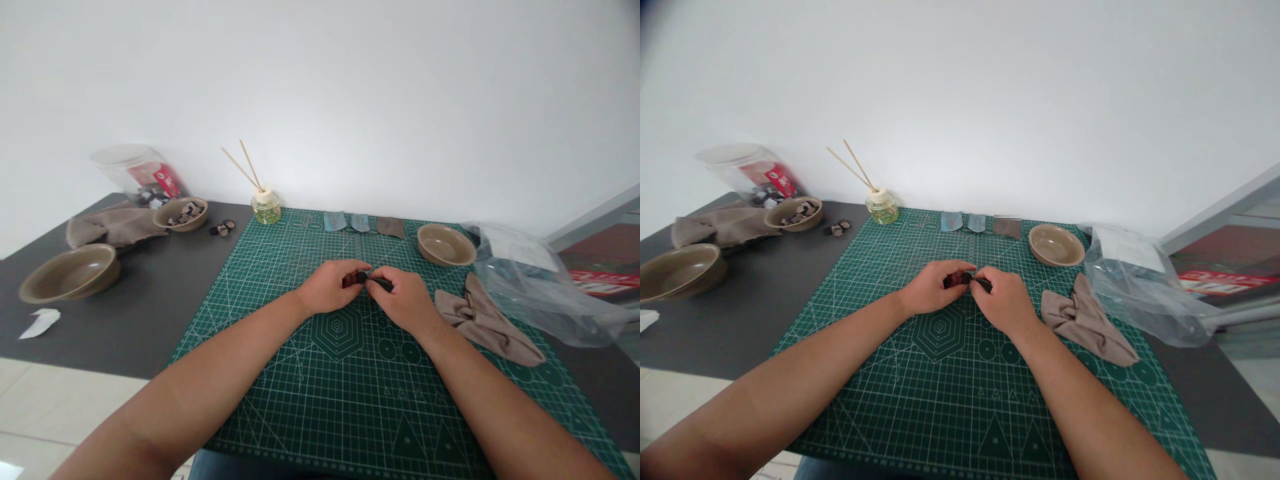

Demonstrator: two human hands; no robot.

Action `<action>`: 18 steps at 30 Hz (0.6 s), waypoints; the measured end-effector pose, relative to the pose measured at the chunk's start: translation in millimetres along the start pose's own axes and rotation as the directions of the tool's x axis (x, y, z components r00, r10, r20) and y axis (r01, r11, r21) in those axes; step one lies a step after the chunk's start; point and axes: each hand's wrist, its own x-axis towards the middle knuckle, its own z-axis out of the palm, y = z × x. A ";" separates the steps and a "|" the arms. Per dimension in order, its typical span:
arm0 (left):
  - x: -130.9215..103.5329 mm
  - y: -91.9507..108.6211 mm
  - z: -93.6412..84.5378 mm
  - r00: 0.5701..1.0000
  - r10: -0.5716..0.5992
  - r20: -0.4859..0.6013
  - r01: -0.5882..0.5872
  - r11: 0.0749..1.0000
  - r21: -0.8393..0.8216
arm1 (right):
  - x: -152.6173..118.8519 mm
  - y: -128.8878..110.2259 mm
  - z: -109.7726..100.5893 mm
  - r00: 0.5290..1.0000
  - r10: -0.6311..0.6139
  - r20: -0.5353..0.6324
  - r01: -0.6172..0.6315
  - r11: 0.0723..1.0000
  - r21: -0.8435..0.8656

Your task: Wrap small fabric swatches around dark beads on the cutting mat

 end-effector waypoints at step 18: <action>-1.9 -0.6 -0.4 1.000 0.031 0.001 -0.030 0.998 -0.053 | -0.3 -2.3 -1.3 1.000 0.008 0.007 -0.008 1.000 0.005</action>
